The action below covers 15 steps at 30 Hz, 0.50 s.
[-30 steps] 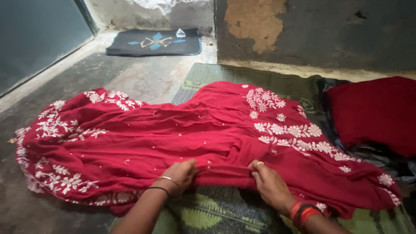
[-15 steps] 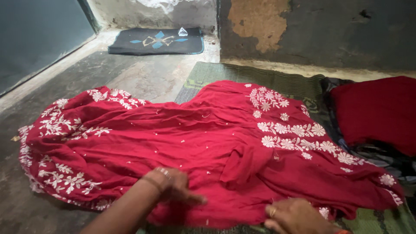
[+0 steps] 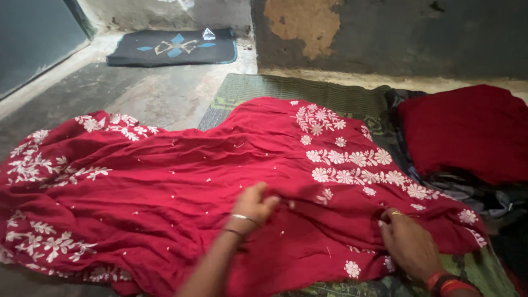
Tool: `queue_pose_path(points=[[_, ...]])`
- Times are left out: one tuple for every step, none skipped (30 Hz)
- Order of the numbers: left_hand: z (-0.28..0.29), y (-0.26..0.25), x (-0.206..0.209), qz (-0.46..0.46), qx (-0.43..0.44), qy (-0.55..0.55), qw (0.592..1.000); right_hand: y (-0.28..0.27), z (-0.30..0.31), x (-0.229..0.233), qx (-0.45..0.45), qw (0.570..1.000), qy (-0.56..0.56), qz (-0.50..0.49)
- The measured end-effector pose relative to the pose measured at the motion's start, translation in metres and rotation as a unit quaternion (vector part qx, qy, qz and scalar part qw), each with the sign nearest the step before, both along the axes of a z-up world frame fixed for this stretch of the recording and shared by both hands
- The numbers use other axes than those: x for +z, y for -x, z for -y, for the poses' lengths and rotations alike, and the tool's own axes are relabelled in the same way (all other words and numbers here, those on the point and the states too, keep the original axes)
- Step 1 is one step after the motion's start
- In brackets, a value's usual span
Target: The person folds a red garment with white floral embroidery on a patterned mat. They smooth the fabric, fold the sides inward, and then fold the garment into a compact rectangle before placing it on a nearby pile of folded clothes.
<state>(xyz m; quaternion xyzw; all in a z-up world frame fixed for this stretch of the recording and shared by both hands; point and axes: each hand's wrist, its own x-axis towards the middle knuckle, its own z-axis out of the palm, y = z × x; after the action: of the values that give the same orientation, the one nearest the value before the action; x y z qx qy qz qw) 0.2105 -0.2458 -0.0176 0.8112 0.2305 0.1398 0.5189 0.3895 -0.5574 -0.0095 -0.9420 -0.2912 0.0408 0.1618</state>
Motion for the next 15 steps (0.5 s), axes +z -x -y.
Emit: queue_pose_path(points=[[-0.019, 0.014, -0.003, 0.015, 0.022, 0.032, 0.999, -0.002, 0.001, 0.000, 0.000, 1.000, 0.004, -0.008], [-0.037, 0.026, -0.005, 0.031, 0.044, 0.061, 0.997, -0.005, 0.001, 0.001, 0.001, 1.000, 0.008, -0.014], [-0.052, 0.038, -0.006, -0.068, -0.032, -0.046, 0.996, -0.007, 0.000, 0.002, 0.006, 1.000, 0.005, -0.020], [-0.064, 0.055, -0.007, -0.165, -0.106, -0.151, 0.969, -0.007, 0.000, 0.004, 0.011, 1.000, 0.003, -0.026], [-0.076, 0.073, -0.005, -0.258, -0.176, -0.253, 0.916, -0.006, -0.001, 0.006, 0.017, 0.999, 0.001, -0.032], [-0.085, 0.085, -0.003, -0.344, -0.243, -0.349, 0.837, -0.005, -0.002, 0.007, 0.013, 0.999, 0.013, -0.033], [-0.088, 0.089, -0.003, -0.383, -0.147, -0.232, 0.882, -0.004, -0.005, 0.008, 0.008, 0.999, 0.024, -0.035], [-0.085, 0.091, -0.004, -0.410, -0.048, -0.108, 0.904, -0.002, -0.004, 0.008, 0.003, 0.999, 0.039, -0.037], [-0.081, 0.090, -0.004, -0.427, 0.053, 0.018, 0.903, 0.000, -0.004, 0.009, 0.005, 1.000, 0.019, -0.017], [-0.075, 0.086, -0.003, -0.414, 0.083, -0.006, 0.907, 0.001, -0.004, 0.009, 0.007, 1.000, 0.000, 0.004], [-0.069, 0.083, -0.001, -0.401, 0.112, -0.030, 0.909, 0.001, -0.005, 0.009, 0.010, 0.999, -0.018, 0.024], [-0.062, 0.081, 0.003, -0.387, 0.141, -0.053, 0.910, 0.000, -0.005, 0.010, 0.006, 0.999, -0.016, 0.048], [-0.054, 0.076, 0.007, -0.364, 0.147, -0.042, 0.919, -0.003, -0.006, 0.011, 0.003, 0.997, -0.013, 0.071], [-0.046, 0.071, 0.012, -0.342, 0.154, -0.033, 0.926, -0.006, -0.007, 0.012, 0.002, 0.995, -0.012, 0.094], [-0.038, 0.066, 0.017, -0.319, 0.162, -0.023, 0.933, -0.011, -0.008, 0.013, 0.001, 0.993, -0.003, 0.118]])
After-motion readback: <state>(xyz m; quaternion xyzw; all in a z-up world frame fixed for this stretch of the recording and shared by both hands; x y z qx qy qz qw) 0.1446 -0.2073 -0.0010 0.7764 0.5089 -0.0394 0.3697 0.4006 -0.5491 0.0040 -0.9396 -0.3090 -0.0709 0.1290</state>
